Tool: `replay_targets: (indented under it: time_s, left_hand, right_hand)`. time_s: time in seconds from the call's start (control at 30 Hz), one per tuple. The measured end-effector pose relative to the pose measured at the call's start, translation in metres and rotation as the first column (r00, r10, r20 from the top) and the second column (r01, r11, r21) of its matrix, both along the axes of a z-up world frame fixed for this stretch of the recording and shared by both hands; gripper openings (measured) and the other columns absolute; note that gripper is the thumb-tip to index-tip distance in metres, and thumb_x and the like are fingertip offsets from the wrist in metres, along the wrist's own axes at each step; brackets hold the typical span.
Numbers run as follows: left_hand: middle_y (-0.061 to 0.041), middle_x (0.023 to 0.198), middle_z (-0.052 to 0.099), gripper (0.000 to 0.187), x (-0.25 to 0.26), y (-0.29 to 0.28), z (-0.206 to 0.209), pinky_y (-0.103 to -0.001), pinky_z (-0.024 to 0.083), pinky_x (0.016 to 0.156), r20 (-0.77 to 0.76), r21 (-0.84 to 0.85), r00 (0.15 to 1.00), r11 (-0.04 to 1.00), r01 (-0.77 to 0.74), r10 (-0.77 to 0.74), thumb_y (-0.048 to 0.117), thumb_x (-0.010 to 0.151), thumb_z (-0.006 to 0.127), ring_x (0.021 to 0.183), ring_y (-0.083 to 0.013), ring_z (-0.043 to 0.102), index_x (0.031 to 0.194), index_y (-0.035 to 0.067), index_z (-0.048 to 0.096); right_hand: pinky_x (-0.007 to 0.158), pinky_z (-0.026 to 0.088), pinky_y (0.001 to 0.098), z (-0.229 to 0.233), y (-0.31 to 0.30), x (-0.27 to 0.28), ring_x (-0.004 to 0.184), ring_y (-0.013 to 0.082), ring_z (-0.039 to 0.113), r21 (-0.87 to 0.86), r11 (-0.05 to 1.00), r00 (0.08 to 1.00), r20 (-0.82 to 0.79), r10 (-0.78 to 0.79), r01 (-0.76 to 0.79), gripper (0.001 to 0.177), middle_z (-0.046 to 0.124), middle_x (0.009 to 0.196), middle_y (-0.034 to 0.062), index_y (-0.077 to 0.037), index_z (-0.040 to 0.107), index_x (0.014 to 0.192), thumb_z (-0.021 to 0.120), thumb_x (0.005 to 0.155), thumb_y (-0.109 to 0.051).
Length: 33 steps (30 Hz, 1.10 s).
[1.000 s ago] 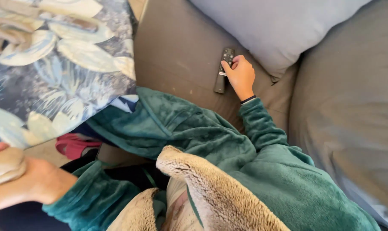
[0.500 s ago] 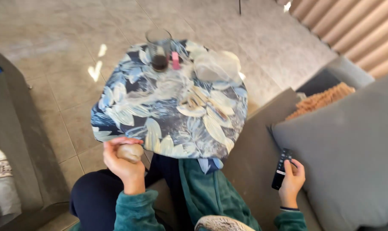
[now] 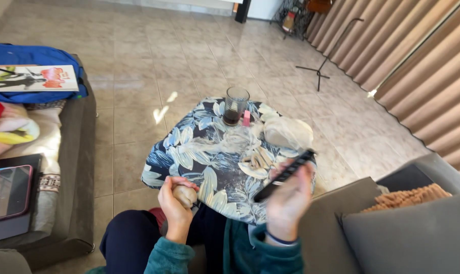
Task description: Molding a piece of dough or clay into a round ball using both hands while sitting on a sofa.
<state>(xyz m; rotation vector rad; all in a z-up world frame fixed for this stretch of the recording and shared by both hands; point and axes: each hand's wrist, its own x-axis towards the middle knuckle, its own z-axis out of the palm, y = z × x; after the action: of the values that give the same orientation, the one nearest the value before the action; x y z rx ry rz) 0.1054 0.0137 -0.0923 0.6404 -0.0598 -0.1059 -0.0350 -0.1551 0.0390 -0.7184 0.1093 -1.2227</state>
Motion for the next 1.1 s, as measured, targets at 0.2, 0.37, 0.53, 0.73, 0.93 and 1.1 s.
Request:
replay_targets:
  time_s: [0.2,0.37,0.53,0.73,0.93,1.1]
  left_hand:
    - [-0.016,0.073,0.062,0.041,0.013,0.009,-0.010,-0.044,0.055,0.065,-0.092,-0.050,0.995,0.998,-0.041,0.037,0.031,0.106,0.044,0.065,-0.0299,0.062,0.086,-0.001,0.059]
    - [-0.012,0.075,0.059,0.037,0.028,0.029,-0.015,-0.046,0.053,0.067,-0.239,-0.130,0.970,0.988,-0.081,0.048,0.032,0.103,0.044,0.069,-0.0291,0.060,0.087,0.003,0.058]
    - [-0.008,0.079,0.059,0.032,0.037,0.043,-0.017,-0.045,0.052,0.071,-0.378,-0.199,0.926,0.977,-0.074,-0.007,0.033,0.101,0.043,0.074,-0.0266,0.058,0.088,0.007,0.056]
    - [-0.006,0.080,0.058,0.028,0.041,0.042,-0.023,-0.044,0.052,0.073,-0.489,-0.229,0.870,0.972,-0.052,-0.069,0.031,0.100,0.044,0.076,-0.0248,0.058,0.088,0.009,0.056]
    - [-0.005,0.081,0.059,0.026,0.036,0.037,-0.020,-0.043,0.052,0.074,-0.504,-0.213,0.858,0.977,-0.013,-0.099,0.031,0.099,0.045,0.076,-0.0235,0.058,0.088,0.010,0.056]
    - [-0.004,0.080,0.059,0.025,0.037,0.034,-0.027,-0.042,0.052,0.074,-0.505,-0.216,0.852,0.976,0.030,-0.138,0.031,0.098,0.047,0.077,-0.0222,0.058,0.089,0.010,0.058]
  right_hand:
    - [0.078,0.047,0.0381,-0.042,0.037,0.066,0.089,0.0207,0.059,0.200,0.897,0.918,0.129,0.375,-0.395,0.016,0.064,0.098,0.0049,-0.017,0.060,0.112,0.062,0.098,-0.024]
    - [0.075,0.047,0.0360,-0.092,0.032,0.089,0.085,0.0182,0.059,0.444,0.750,0.857,0.090,0.507,-0.490,0.022,0.064,0.093,0.0042,-0.008,0.061,0.102,0.060,0.097,-0.029]
    - [0.073,0.047,0.0342,-0.102,0.036,0.093,0.082,0.0183,0.057,0.506,0.627,0.782,0.177,0.598,-0.593,0.030,0.062,0.089,0.0052,-0.002,0.060,0.101,0.060,0.099,-0.032]
    - [0.073,0.047,0.0328,-0.108,0.028,0.093,0.082,0.0176,0.057,0.547,0.625,0.795,0.134,0.591,-0.557,0.029,0.062,0.088,0.0050,-0.003,0.060,0.100,0.060,0.098,-0.032]
    - [0.074,0.049,0.0331,-0.117,0.026,0.094,0.082,0.0180,0.059,0.556,0.572,0.764,0.198,0.614,-0.603,0.032,0.062,0.088,0.0053,0.000,0.061,0.100,0.062,0.099,-0.032]
    - [0.073,0.048,0.0334,-0.114,0.031,0.096,0.082,0.0177,0.060,0.591,0.587,0.791,0.153,0.592,-0.553,0.029,0.064,0.090,0.0053,-0.002,0.061,0.101,0.061,0.099,-0.031]
